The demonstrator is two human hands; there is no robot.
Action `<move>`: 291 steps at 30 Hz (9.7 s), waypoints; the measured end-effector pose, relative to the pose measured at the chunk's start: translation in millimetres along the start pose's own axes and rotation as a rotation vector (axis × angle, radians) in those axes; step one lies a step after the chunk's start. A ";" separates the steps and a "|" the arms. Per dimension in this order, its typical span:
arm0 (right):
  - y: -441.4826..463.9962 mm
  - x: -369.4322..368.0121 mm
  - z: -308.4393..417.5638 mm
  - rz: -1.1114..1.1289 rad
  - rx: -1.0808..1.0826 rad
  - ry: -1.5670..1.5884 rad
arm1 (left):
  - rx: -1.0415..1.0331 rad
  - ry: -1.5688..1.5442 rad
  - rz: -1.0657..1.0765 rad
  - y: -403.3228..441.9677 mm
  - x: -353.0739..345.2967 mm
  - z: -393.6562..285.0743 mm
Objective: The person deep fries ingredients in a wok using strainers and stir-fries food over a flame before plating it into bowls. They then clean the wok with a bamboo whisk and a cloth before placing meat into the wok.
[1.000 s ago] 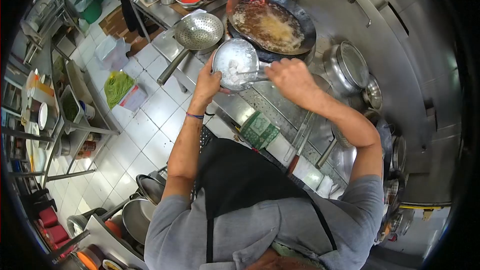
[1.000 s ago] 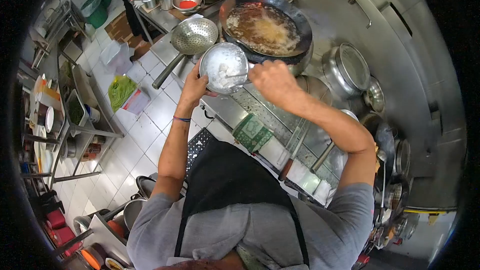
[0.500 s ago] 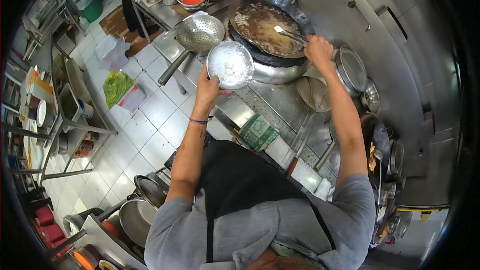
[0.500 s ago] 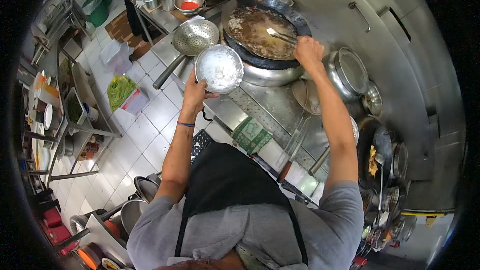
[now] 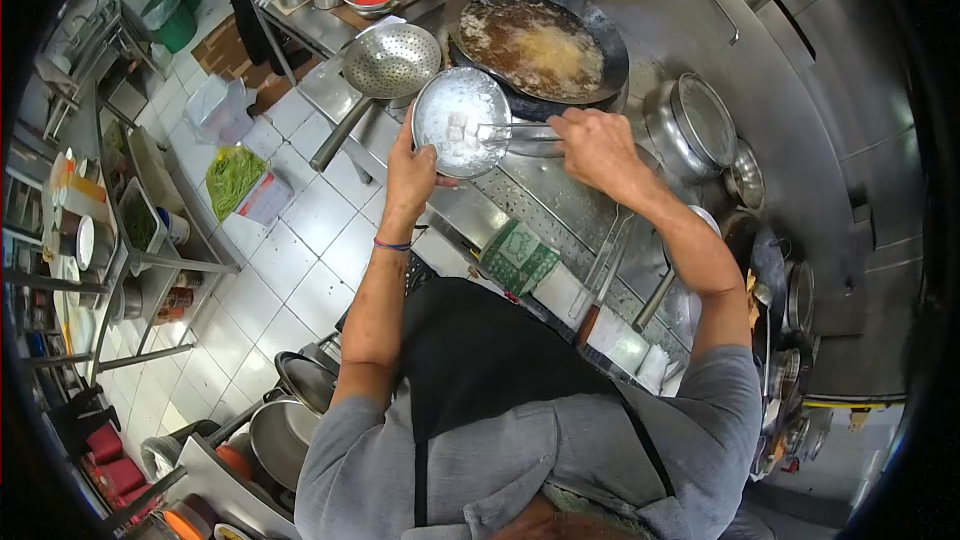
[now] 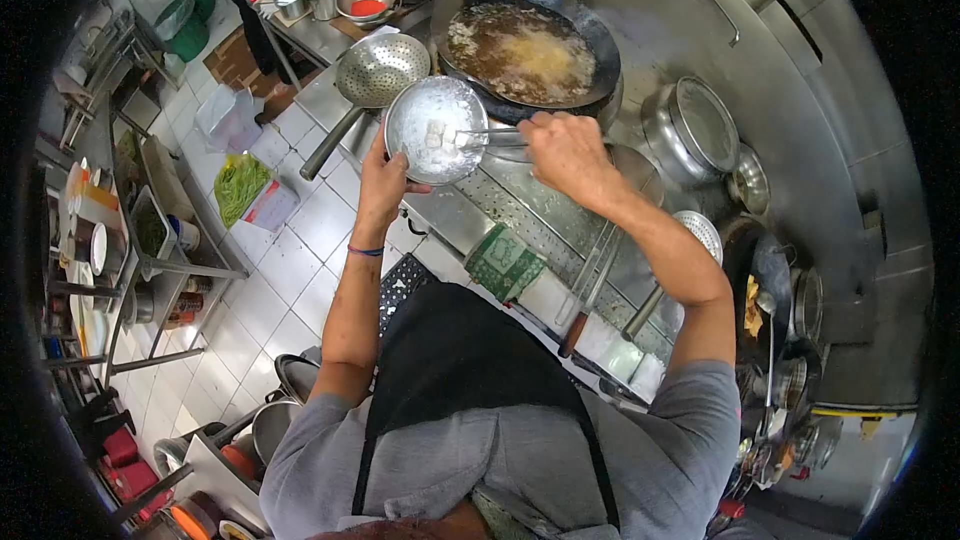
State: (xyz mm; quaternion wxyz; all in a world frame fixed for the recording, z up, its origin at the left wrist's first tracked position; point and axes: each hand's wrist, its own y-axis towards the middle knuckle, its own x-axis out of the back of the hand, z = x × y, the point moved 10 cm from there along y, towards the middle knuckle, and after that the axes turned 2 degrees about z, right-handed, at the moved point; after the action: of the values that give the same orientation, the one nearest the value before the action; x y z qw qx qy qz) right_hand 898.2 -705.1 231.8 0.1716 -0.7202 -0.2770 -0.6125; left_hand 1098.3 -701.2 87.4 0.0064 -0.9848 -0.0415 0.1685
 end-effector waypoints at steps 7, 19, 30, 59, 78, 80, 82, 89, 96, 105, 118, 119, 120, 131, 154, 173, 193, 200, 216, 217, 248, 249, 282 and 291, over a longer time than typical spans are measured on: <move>11.4 29.3 -83.7 -0.151 -0.383 -0.024 | 0.043 -0.066 -0.098 4.8 17.8 23.4; 0.7 24.8 -45.0 0.062 -0.310 0.163 | -0.011 -0.082 -0.132 -4.5 19.3 11.3; 7.0 45.9 -8.9 -0.184 -0.231 0.159 | -0.039 -0.110 -0.155 -1.8 23.5 4.2; 81.2 27.8 -40.8 -0.116 -0.282 -0.072 | 0.026 -0.174 -0.137 -7.1 41.6 4.8; 31.2 10.3 30.0 -0.136 0.150 -0.023 | 0.112 -0.023 0.028 7.1 20.0 -7.1; 29.5 15.9 26.6 -0.173 0.139 0.010 | 0.104 -0.002 0.057 8.4 17.0 -7.7; 23.1 37.2 18.2 -0.266 0.108 0.099 | 0.097 -0.034 -0.006 11.0 26.7 2.3; 117.4 -16.9 -86.1 -0.131 -0.254 -0.106 | 0.154 -0.116 -0.118 -0.4 45.4 11.4; 99.5 19.0 -92.9 -0.249 -0.419 0.159 | 0.099 -0.145 -0.148 -1.5 53.2 8.8; 31.4 -1.6 30.9 0.030 -0.153 0.250 | 0.062 -0.149 -0.003 6.5 18.7 -14.6; 165.3 -66.2 -169.9 -0.109 -0.399 -0.192 | 0.220 -0.195 -0.225 -30.8 108.9 57.2; 165.2 -82.6 -195.2 -0.201 -0.465 0.203 | 0.231 -0.154 -0.235 -44.4 110.0 50.2; 164.2 -93.4 -216.0 -0.240 -0.378 0.176 | 0.230 -0.141 -0.243 -57.9 111.0 45.6; 85.7 -136.2 -211.8 -0.358 -0.346 0.743 | 0.100 -0.229 -0.664 -261.1 132.2 35.5; -44.8 -112.2 135.0 0.126 -0.183 1.601 | -0.200 -0.481 -1.318 -584.8 119.2 88.3; -234.0 -236.2 362.4 0.702 -0.312 1.407 | -0.546 -0.519 -1.841 -970.9 148.5 91.6; -237.1 -290.7 382.4 0.672 -0.292 1.517 | -0.299 -0.269 -1.633 -883.9 138.6 149.5; -233.0 -197.8 378.7 0.634 -0.112 1.591 | -0.157 0.195 -1.822 -946.4 128.4 108.3; -188.6 -89.4 135.4 0.260 -0.032 1.714 | -0.120 0.673 -0.965 -604.6 -16.5 106.4; -188.0 -87.1 116.4 0.226 -0.045 1.721 | -0.238 0.757 -0.925 -587.3 -21.4 111.5; -352.1 -180.4 -516.6 -0.093 -1.291 0.219 | 0.101 0.301 -0.898 -520.7 -19.9 127.8; -348.8 -172.8 -510.3 -0.075 -1.243 0.183 | 0.106 0.279 -0.906 -519.2 -21.7 129.8; -256.1 -190.0 15.4 -0.193 -0.935 0.146 | 0.335 0.244 -0.392 -329.8 199.1 188.9; -297.4 -210.1 -55.4 -0.013 -1.182 0.361 | 0.345 0.319 -0.178 -262.8 140.8 188.6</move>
State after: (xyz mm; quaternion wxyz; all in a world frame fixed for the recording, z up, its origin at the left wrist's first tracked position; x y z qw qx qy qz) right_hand 653.2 -543.1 9.7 -0.2161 -0.5768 0.1385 -0.7755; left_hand 1147.0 -427.8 -130.1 0.1955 -0.9758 -0.0973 0.0143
